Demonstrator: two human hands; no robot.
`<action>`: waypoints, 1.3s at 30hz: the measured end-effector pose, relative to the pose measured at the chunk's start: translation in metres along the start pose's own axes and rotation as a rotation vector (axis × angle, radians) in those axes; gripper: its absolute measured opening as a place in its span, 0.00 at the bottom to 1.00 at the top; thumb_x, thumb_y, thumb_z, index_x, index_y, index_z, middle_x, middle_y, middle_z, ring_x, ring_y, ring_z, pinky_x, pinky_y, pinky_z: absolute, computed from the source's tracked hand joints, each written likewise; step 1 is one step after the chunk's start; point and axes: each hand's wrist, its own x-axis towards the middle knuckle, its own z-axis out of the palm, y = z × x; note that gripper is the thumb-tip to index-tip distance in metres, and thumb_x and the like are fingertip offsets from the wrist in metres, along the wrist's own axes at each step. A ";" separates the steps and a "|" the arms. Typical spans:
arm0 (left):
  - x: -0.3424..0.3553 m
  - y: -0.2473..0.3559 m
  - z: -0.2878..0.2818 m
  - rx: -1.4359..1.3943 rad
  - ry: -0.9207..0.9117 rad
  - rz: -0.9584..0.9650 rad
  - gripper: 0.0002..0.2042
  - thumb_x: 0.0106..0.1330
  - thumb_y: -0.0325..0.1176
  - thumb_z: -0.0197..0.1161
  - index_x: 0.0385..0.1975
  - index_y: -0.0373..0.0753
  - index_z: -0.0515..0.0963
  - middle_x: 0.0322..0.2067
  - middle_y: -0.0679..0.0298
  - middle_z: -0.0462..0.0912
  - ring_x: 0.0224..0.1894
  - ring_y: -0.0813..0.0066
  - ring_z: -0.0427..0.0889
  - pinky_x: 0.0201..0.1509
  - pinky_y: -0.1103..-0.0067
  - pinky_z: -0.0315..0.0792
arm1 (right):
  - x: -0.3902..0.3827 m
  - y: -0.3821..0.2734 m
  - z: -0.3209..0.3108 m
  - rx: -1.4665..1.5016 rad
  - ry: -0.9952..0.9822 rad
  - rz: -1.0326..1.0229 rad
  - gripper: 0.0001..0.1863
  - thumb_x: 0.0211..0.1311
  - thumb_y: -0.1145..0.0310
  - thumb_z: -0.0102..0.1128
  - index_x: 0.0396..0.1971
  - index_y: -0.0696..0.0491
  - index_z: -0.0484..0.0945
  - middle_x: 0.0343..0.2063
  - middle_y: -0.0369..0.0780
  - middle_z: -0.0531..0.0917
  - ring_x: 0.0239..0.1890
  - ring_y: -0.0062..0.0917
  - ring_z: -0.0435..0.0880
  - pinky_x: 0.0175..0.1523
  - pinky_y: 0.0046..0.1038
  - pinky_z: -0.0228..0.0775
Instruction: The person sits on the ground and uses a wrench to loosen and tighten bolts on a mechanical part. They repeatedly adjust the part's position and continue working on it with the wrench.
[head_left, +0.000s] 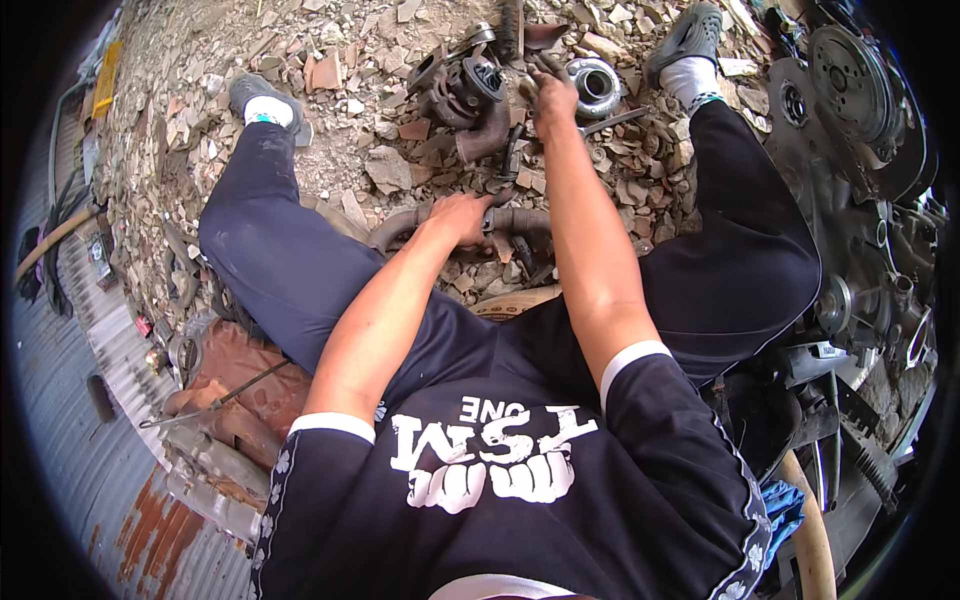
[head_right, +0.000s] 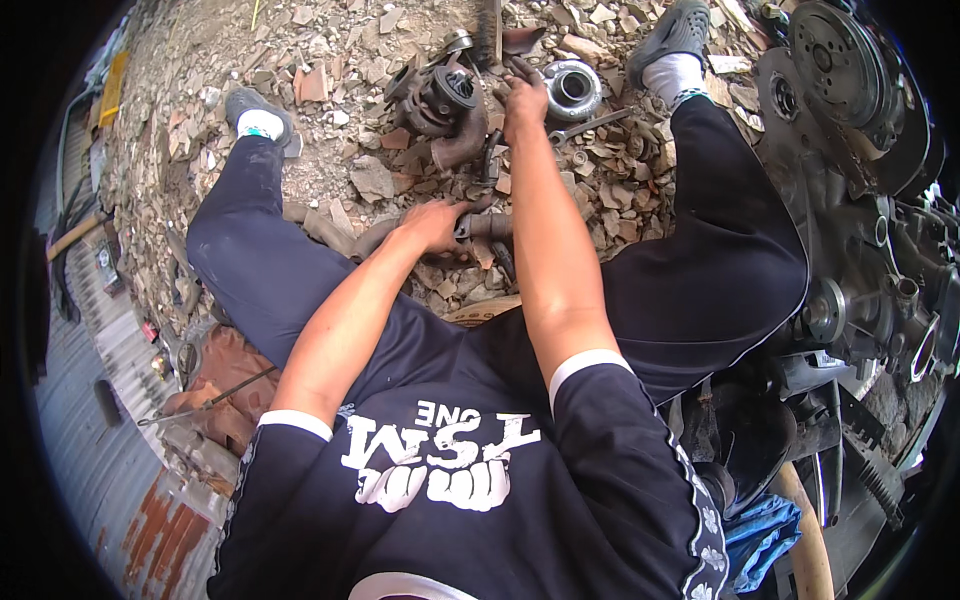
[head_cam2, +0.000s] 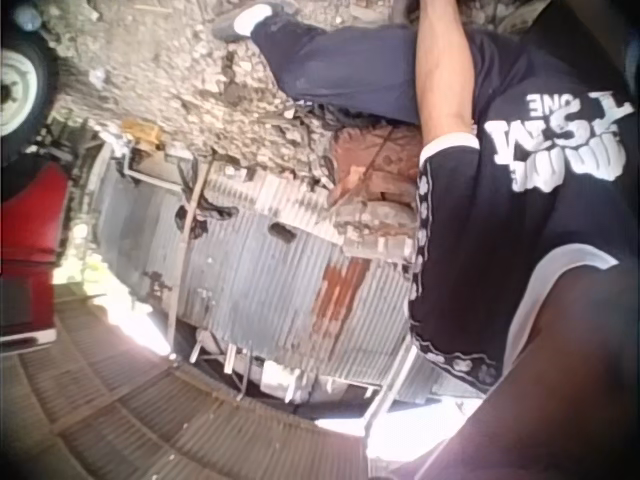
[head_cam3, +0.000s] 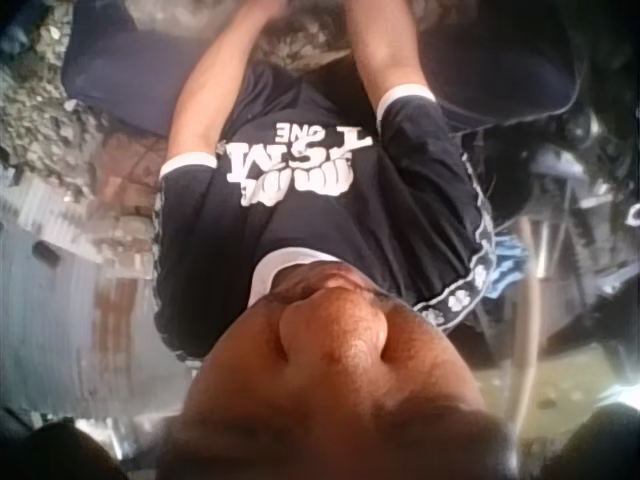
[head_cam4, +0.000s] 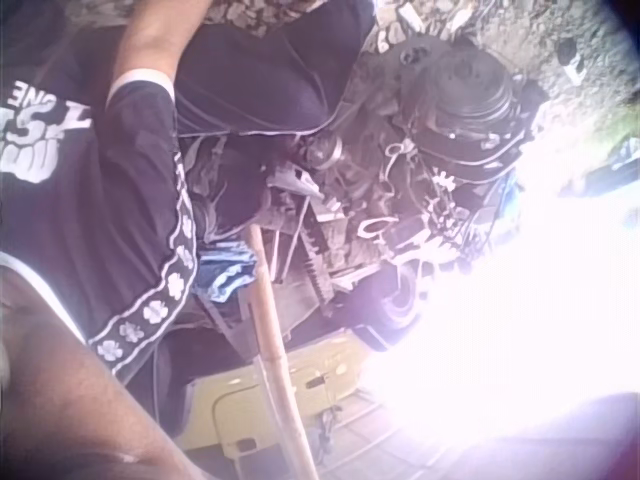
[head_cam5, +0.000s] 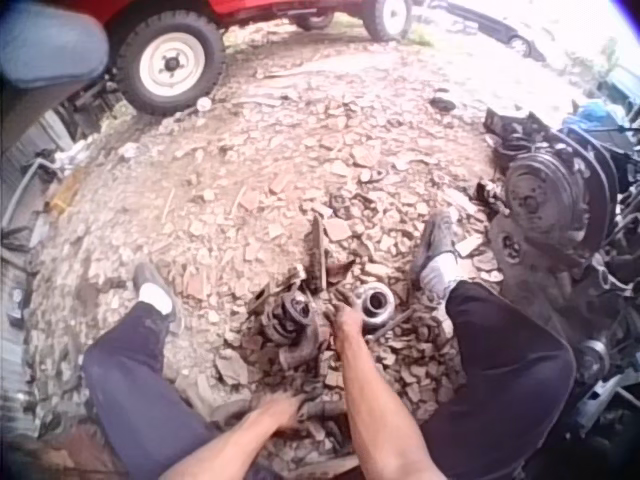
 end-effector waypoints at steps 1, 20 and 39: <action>-0.001 0.000 0.000 -0.001 -0.004 0.010 0.47 0.41 0.53 0.80 0.67 0.52 0.68 0.57 0.56 0.78 0.61 0.55 0.75 0.61 0.62 0.73 | 0.007 -0.004 -0.005 -0.061 0.005 0.036 0.23 0.62 0.83 0.50 0.57 0.53 0.75 0.50 0.40 0.80 0.43 0.28 0.81 0.43 0.29 0.79; 0.001 -0.005 0.003 -0.092 0.050 0.030 0.46 0.46 0.53 0.78 0.68 0.48 0.66 0.59 0.52 0.76 0.63 0.53 0.74 0.65 0.63 0.70 | -0.032 0.035 -0.052 -1.482 0.129 -0.263 0.20 0.62 0.54 0.61 0.46 0.53 0.83 0.43 0.52 0.85 0.49 0.46 0.83 0.56 0.43 0.74; 0.060 -0.075 0.016 -1.070 0.615 -0.277 0.22 0.59 0.35 0.66 0.55 0.38 0.78 0.44 0.52 0.86 0.47 0.61 0.84 0.53 0.72 0.74 | -0.066 0.049 -0.033 -1.042 -0.001 0.056 0.27 0.52 0.58 0.64 0.54 0.50 0.83 0.37 0.45 0.88 0.41 0.32 0.87 0.49 0.31 0.76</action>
